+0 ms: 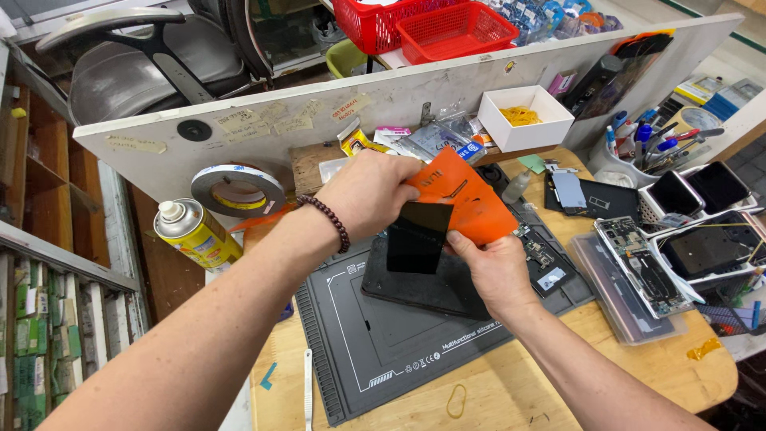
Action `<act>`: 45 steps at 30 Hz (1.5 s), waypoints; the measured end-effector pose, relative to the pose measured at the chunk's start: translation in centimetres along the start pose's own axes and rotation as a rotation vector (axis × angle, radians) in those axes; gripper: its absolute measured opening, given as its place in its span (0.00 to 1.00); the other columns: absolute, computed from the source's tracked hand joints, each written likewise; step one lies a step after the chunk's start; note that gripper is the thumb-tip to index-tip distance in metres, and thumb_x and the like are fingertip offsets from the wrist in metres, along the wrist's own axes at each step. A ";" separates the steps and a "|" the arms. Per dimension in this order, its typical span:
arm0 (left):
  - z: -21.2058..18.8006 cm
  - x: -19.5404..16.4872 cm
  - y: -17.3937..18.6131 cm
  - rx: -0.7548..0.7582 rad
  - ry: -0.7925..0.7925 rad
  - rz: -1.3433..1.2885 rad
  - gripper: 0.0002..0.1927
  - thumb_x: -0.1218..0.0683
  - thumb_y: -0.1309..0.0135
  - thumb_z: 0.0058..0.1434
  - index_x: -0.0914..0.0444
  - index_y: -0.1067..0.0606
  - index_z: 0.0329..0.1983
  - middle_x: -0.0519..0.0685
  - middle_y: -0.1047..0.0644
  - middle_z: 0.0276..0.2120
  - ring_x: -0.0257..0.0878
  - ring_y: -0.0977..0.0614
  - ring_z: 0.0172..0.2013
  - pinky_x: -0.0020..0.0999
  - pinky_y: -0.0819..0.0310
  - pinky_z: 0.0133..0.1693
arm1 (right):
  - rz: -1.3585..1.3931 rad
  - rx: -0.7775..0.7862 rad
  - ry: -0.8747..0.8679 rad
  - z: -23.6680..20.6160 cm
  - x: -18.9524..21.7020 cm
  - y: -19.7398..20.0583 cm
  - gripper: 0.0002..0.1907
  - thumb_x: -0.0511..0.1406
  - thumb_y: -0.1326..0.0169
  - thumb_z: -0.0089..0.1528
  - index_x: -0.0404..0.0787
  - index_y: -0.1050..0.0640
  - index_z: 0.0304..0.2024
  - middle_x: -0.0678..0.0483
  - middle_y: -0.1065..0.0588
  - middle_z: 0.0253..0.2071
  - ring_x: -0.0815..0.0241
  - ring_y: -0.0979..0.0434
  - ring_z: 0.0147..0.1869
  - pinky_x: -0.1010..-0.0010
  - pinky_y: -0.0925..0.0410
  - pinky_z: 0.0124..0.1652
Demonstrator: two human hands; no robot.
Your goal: The person applies adhesive from a small bottle to the edges of a smartphone frame while using an orange plastic card to spread and smooth the adhesive. The person repeatedly repositions the card and applies more adhesive along the frame edges.
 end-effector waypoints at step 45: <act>-2.2 1.9 -1.4 -0.244 0.138 -0.266 0.08 0.56 0.42 0.60 0.66 0.25 0.38 0.55 0.19 0.27 0.50 0.15 0.31 0.42 0.23 0.34 | -1.002 0.284 0.341 4.5 10.7 -0.1 0.13 0.40 0.34 0.55 0.44 0.15 0.41 0.49 0.19 0.26 0.54 0.19 0.31 0.63 0.29 0.35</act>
Point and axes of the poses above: each hand's wrist, its own z-axis towards the middle knuckle, its own y-axis out of the back of the hand, x = y × z, the point moved 3 cm from there along z, towards the middle knuckle
